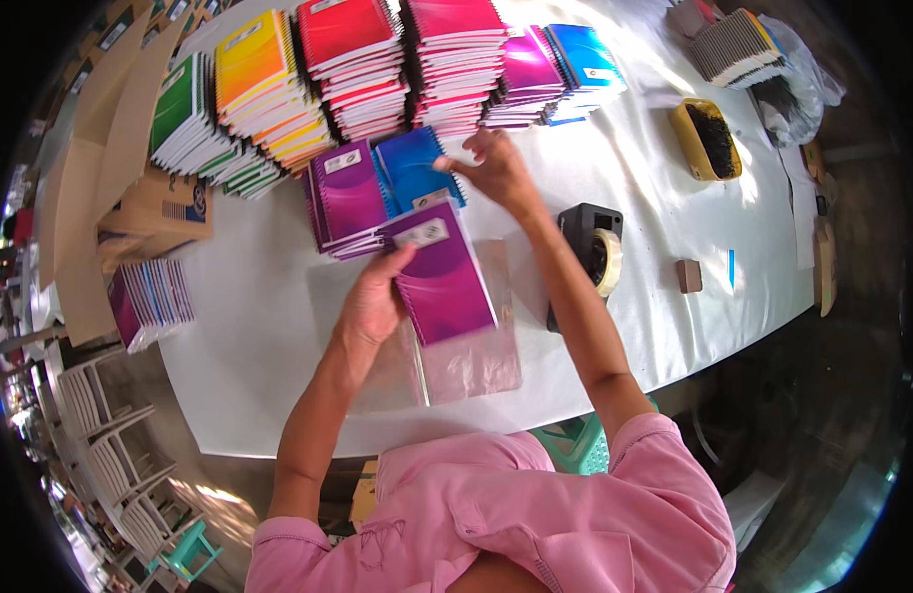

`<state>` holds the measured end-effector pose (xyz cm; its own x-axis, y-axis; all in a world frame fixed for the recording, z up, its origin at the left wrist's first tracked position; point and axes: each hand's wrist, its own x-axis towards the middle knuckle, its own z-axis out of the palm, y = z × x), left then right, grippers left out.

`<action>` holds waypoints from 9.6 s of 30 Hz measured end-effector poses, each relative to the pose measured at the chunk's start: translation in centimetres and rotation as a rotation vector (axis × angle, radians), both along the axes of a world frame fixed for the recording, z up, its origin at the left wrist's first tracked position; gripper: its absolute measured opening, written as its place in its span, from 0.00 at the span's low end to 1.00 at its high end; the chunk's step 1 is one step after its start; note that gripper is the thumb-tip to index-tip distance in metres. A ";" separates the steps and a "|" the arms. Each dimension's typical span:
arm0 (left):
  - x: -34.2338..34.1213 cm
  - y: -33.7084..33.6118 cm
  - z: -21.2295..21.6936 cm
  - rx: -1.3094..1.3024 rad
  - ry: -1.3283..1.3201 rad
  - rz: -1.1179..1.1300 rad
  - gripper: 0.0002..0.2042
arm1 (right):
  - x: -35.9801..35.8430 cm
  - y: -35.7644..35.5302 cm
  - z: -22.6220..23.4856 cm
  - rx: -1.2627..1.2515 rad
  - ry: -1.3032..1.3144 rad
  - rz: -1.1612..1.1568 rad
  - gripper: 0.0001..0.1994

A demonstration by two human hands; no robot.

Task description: The person places stacks of colorful spiral-bound notebooks into clear plastic bags on a white table. They smooth the bags and seal them using a tape dispenser. The person repeatedly picks up new stacks of notebooks and places them into fresh bags.

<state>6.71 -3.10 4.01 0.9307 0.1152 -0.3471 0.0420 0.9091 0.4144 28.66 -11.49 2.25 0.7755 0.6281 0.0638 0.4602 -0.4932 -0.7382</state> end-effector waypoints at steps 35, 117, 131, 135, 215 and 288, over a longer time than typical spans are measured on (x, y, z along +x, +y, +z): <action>-10.9 7.3 -3.1 0.093 0.144 0.296 0.31 | -17.2 2.2 5.2 0.237 -0.139 0.174 0.14; -13.7 15.4 3.3 -0.013 -0.136 0.272 0.26 | -11.5 28.7 11.1 0.489 -1.102 0.443 0.15; -10.9 15.9 -0.7 -0.117 -0.124 0.373 0.34 | -17.4 9.4 10.1 0.267 -0.666 0.859 0.12; -9.8 15.5 -0.3 -0.114 -0.139 0.355 0.35 | -11.1 14.7 13.4 0.335 -0.691 0.539 0.22; -11.9 3.8 3.1 1.026 -0.158 -0.294 0.52 | -22.7 -7.9 2.0 0.600 1.070 0.025 0.42; -15.8 -3.3 -7.7 0.842 0.087 0.092 0.37 | -23.3 -9.9 -5.1 0.266 0.132 0.350 0.47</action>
<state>-9.10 -6.38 -3.67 0.8790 0.4410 -0.1812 0.0456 0.3006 0.9527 5.40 -21.35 -2.90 0.5322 0.8286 0.1737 0.4591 -0.1101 -0.8815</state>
